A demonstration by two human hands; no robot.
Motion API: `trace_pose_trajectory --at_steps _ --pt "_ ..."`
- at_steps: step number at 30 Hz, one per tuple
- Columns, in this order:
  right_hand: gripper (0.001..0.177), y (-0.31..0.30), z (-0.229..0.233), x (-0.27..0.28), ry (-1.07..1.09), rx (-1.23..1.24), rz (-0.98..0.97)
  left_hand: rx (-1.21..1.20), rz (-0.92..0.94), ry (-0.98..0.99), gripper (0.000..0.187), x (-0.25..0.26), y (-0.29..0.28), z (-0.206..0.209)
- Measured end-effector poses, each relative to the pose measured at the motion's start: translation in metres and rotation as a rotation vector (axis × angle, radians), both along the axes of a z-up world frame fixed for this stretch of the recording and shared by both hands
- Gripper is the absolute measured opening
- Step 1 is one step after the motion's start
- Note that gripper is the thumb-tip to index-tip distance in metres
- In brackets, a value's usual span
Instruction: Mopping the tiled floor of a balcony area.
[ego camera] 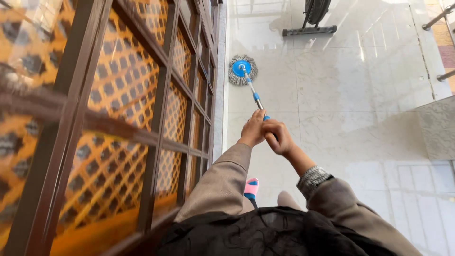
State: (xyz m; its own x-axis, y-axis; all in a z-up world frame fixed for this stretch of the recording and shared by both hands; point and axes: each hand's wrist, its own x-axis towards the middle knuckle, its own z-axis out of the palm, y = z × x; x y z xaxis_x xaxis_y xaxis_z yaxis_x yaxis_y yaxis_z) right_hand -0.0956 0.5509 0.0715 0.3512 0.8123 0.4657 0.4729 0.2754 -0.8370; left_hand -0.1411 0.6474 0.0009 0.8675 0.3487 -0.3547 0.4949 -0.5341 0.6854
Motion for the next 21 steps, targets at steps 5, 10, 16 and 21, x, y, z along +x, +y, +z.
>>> trace_pose_trajectory --at_steps 5,10,16,21 --pt "0.017 0.066 -0.038 0.071 -0.035 0.003 -0.056 -0.313 0.228 -0.127 0.064 0.022 0.028 0.007" --pt "0.018 0.067 -0.056 0.087 -0.024 -0.022 -0.154 -0.519 0.37 -0.092 0.045 0.036 0.022 -0.04" --pt "0.017 -0.01 0.009 0.026 0.061 -0.066 -0.224 -0.962 0.728 -0.207 0.047 0.058 -0.025 -0.025" --pt "0.021 -0.093 0.069 -0.023 0.114 -0.126 -0.204 -1.215 0.9 -0.007 0.044 0.071 -0.09 -0.052"
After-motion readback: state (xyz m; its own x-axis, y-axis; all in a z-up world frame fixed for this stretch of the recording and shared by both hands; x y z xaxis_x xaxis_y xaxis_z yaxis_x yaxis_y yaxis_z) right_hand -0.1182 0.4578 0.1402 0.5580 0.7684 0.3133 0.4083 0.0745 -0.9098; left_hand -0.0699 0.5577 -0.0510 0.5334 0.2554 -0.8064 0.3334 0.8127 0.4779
